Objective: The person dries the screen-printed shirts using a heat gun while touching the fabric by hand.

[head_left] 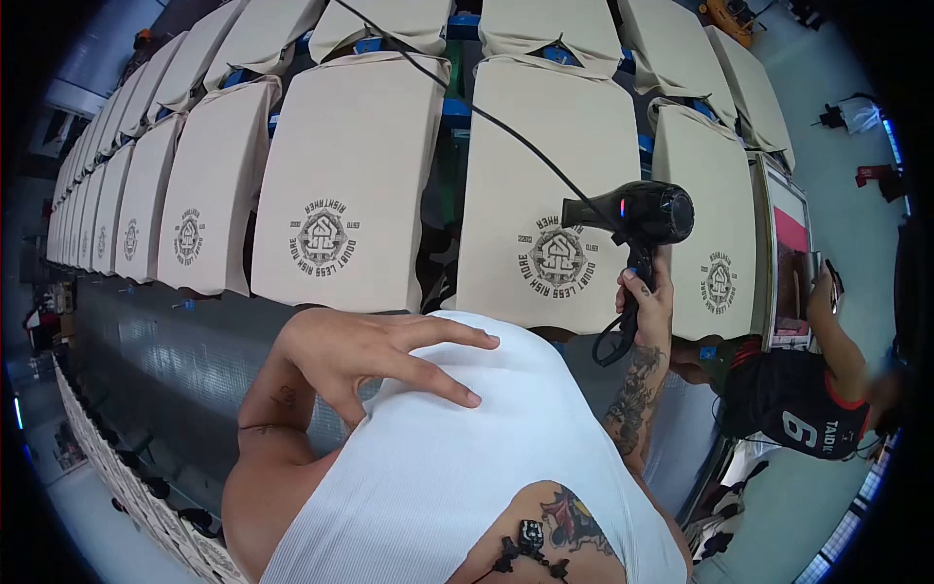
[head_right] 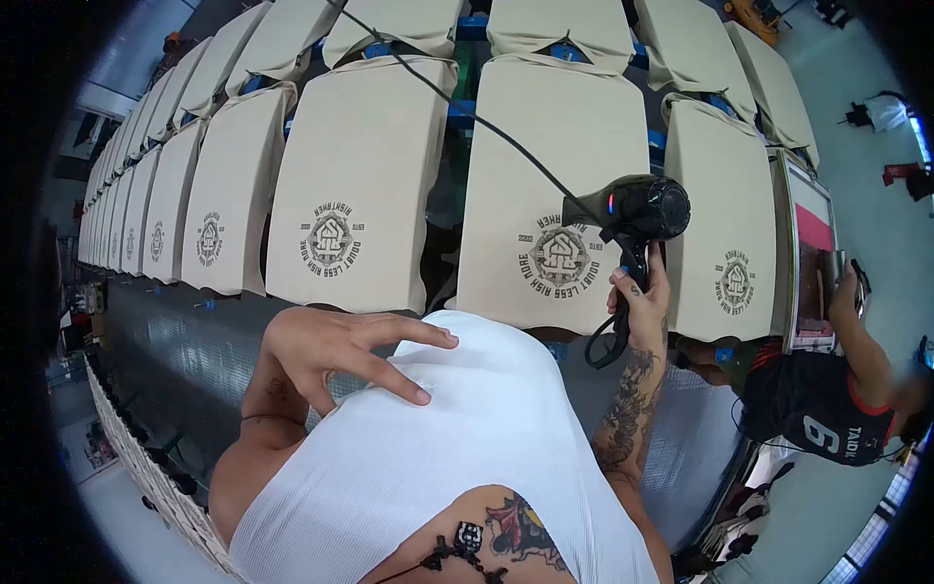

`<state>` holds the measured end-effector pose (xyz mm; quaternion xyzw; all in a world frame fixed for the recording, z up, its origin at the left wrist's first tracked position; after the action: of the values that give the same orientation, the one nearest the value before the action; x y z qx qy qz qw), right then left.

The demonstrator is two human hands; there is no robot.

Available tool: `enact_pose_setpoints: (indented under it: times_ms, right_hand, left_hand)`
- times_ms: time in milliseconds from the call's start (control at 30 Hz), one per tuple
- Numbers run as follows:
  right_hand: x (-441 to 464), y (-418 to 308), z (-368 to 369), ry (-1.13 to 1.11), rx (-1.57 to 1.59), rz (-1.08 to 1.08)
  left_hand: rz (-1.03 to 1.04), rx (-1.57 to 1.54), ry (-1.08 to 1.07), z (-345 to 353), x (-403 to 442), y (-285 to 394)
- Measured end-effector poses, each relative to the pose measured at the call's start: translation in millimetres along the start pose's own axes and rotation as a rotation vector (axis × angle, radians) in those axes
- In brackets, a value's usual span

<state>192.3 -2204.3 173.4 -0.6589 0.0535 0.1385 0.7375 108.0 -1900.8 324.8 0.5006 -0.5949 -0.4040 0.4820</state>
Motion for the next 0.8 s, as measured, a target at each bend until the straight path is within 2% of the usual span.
enact_pose_setpoints:
  times_ms: [100, 167, 200, 267, 300, 367, 400, 467, 500, 800]
  right_hand:
    - [-2.1, 1.7, -1.8, 0.011, -0.006, 0.001]
    - [-5.3, 2.7, -4.3, 0.001, -0.002, 0.005]
    - [-8.5, 2.1, -6.8, 0.018, -0.008, 0.008]
    - [-14.4, -0.1, -11.7, 0.012, -0.005, -0.015]
    - [-17.3, 1.3, -15.0, 0.013, -0.004, -0.005]
    - [-23.0, 1.0, -21.9, 0.021, 0.008, -0.024]
    - [-27.6, 3.5, -28.1, 0.037, 0.015, -0.009]
    - [-33.2, 6.5, -38.5, 0.034, 0.012, -0.004]
    - [-35.0, 10.6, -44.7, 0.045, 0.009, 0.020]
    - [-50.3, 10.8, -71.9, 0.069, 0.068, -0.014]
  left_hand:
    - [0.004, 0.027, -0.003, -6.4, -3.6, 3.7]
    - [-0.185, 0.135, 0.097, -13.7, -11.9, -0.6]
    - [-0.189, 0.155, 0.092, -12.0, -10.0, 12.1]
    - [-0.484, 0.169, -0.083, 4.7, -8.1, 17.0]
    - [-0.495, 0.200, -0.079, 7.8, -7.6, 24.6]
    - [-0.874, 0.291, -0.416, 39.3, -27.1, 2.8]
    - [-0.885, 0.305, -0.405, 39.4, -27.8, 5.6]
    - [-0.900, -0.106, -0.612, 72.4, -37.8, 9.8]
    - [-0.914, -0.093, -0.608, 71.8, -36.9, 9.5]
    - [0.189, -0.361, -0.418, 92.3, 17.8, 48.4]
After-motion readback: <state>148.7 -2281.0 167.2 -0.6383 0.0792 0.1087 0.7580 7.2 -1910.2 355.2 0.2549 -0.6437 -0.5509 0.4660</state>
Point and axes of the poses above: each hand's wrist, its own x-axis towards the middle knuckle, its own z-axis out of the palm, y = z × x, the point moved 10 cm from there along x, towards the middle knuckle, and after that the axes turned 15 degrees about -y, right-handed, at the moved point
